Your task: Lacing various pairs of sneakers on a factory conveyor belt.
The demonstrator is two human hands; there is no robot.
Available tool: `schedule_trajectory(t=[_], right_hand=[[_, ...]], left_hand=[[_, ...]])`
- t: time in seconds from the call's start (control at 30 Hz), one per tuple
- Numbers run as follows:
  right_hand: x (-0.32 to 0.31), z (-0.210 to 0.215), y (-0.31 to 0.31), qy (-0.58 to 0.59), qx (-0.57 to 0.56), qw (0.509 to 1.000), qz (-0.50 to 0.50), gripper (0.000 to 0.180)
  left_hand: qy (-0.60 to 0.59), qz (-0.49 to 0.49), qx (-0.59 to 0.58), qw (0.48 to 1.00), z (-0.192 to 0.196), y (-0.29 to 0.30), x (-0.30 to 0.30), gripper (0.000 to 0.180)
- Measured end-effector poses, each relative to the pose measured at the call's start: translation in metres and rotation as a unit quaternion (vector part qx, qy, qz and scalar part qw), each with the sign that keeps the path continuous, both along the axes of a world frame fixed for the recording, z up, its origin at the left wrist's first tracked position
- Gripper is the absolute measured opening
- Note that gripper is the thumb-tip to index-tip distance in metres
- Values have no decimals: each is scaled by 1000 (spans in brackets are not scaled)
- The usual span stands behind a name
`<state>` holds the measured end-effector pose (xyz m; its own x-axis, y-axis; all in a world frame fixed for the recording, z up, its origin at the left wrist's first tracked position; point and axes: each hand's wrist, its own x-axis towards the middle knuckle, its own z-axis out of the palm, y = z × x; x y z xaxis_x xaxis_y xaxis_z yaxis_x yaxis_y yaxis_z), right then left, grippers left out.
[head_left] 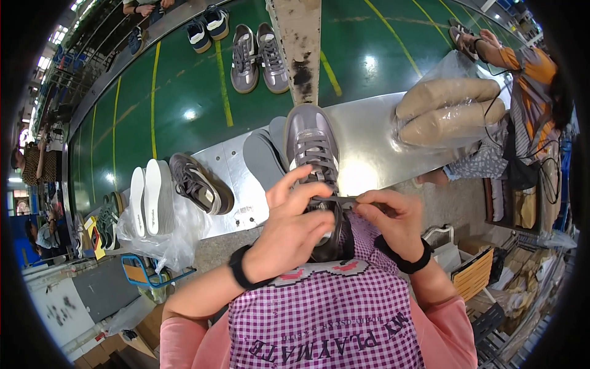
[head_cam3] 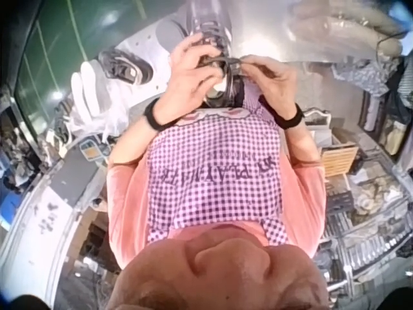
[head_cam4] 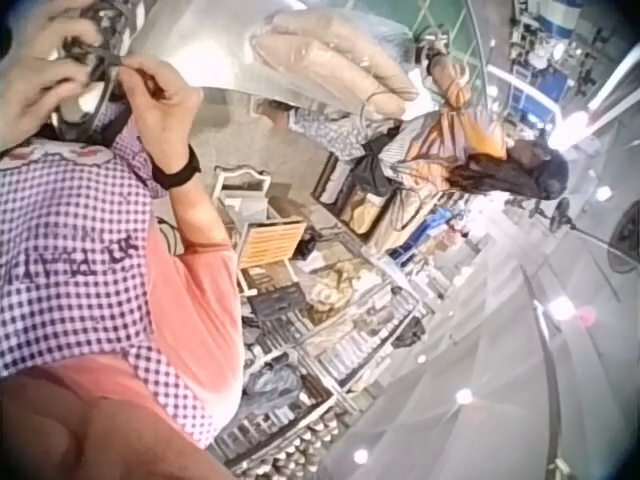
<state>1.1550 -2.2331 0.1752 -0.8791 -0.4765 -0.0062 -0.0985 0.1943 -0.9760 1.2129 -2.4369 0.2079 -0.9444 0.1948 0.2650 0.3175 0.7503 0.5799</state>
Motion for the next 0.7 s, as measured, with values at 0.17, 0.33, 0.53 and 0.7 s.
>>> schedule_trajectory(t=[0.17, 0.33, 0.53, 0.7], right_hand=[[13, -5, -24, 185, 46, 981, 22, 31], [3, 11, -16, -116, -191, 967, 119, 8], [12, -6, -28, 227, 92, 966, 83, 17], [14, -1, -42, 220, 129, 964, 80, 13]], left_hand=[[-162, -106, 206, 959, 56, -37, 18, 17], [-168, 97, 97, 976, 19, -30, -8, 27], [-245, 32, 233, 940, -33, -42, -5, 15], [-336, 36, 499, 798, -33, -45, 2, 21]])
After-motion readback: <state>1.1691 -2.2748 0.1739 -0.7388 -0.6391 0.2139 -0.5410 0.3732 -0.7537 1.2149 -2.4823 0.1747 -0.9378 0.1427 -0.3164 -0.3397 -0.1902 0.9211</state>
